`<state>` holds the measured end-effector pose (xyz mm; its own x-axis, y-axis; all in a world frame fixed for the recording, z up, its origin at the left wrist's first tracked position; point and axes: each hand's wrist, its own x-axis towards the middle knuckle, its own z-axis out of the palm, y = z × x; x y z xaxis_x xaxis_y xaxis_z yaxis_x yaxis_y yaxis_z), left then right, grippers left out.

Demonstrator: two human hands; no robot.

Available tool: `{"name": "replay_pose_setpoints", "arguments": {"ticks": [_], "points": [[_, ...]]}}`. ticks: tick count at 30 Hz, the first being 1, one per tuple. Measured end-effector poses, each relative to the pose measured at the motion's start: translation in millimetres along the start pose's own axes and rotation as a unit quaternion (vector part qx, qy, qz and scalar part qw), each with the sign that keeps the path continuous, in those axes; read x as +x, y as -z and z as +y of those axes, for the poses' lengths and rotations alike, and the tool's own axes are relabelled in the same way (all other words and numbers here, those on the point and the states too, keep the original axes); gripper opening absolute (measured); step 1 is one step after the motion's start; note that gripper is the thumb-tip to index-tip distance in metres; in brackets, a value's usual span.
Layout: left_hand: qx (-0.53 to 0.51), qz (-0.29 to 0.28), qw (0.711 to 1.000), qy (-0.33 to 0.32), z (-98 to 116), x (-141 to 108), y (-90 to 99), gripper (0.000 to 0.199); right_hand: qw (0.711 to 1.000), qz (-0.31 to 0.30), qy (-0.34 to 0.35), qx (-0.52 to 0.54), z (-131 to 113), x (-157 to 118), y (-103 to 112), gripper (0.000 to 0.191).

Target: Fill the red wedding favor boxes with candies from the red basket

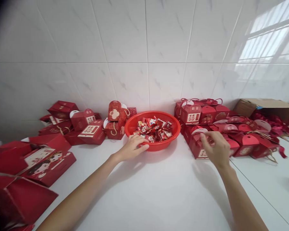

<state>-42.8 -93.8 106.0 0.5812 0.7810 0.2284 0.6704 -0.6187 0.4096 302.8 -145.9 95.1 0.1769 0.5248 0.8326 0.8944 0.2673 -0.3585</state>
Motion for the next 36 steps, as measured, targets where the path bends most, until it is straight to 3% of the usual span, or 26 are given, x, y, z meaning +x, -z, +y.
{"name": "replay_pose_setpoints", "arguments": {"ticks": [2, 5, 10, 12, 15, 18, 19, 21, 23, 27, 30, 32, 34, 36], "points": [[-0.013, 0.005, 1.0, 0.005, 0, 0, -1.4, 0.03, 0.992, -0.061, 0.089, 0.062, -25, -12, -15, 0.021], [-0.052, 0.024, 0.998, 0.007, -2, -1, -4.0, 0.031, 0.948, -0.176, 0.211, 0.158, -69, -45, -38, 0.008], [-0.182, 0.065, 0.981, 0.0, -8, 0, 0.7, 0.036, 0.867, -0.305, 0.338, 0.202, -131, -113, -60, 0.022], [-0.228, 0.124, 0.966, 0.008, -18, 2, 11.4, 0.033, 0.843, -0.336, 0.363, 0.211, -141, -130, -62, 0.022], [-0.203, 0.265, 0.941, 0.049, -46, 2, 40.1, 0.026, 0.842, -0.349, 0.35, 0.217, -141, -138, -63, 0.021], [-0.12, 0.43, 0.883, 0.145, -83, -8, 75.4, 0.023, 0.846, -0.353, 0.336, 0.215, -138, -138, -65, 0.022], [-0.073, 0.456, 0.865, 0.194, -95, -13, 85.5, 0.026, 0.846, -0.354, 0.337, 0.215, -138, -137, -65, 0.022], [0.021, 0.446, 0.841, 0.306, -116, -23, 100.0, 0.041, 0.844, -0.357, 0.337, 0.215, -138, -137, -66, 0.021], [0.071, 0.383, 0.823, 0.413, -132, -32, 106.1, 0.063, 0.843, -0.363, 0.333, 0.214, -138, -138, -67, 0.021], [0.068, 0.259, 0.828, 0.493, -145, -42, 108.3, 0.079, 0.846, -0.363, 0.322, 0.221, -138, -140, -69, 0.02], [0.061, 0.267, 0.827, 0.492, -130, -48, 120.1, 0.085, 0.851, -0.362, 0.305, 0.229, -138, -140, -70, 0.021], [0.054, 0.278, 0.842, 0.459, -109, -56, 134.7, 0.095, 0.854, -0.364, 0.286, 0.237, -139, -140, -70, 0.023], [0.01, 0.253, 0.874, 0.415, -83, -66, 149.8, 0.108, 0.856, -0.369, 0.247, 0.263, -139, -138, -71, 0.023], [-0.047, 0.214, 0.919, 0.328, -56, -77, 159.4, 0.116, 0.853, -0.387, 0.176, 0.303, -139, -134, -71, 0.02]]}}
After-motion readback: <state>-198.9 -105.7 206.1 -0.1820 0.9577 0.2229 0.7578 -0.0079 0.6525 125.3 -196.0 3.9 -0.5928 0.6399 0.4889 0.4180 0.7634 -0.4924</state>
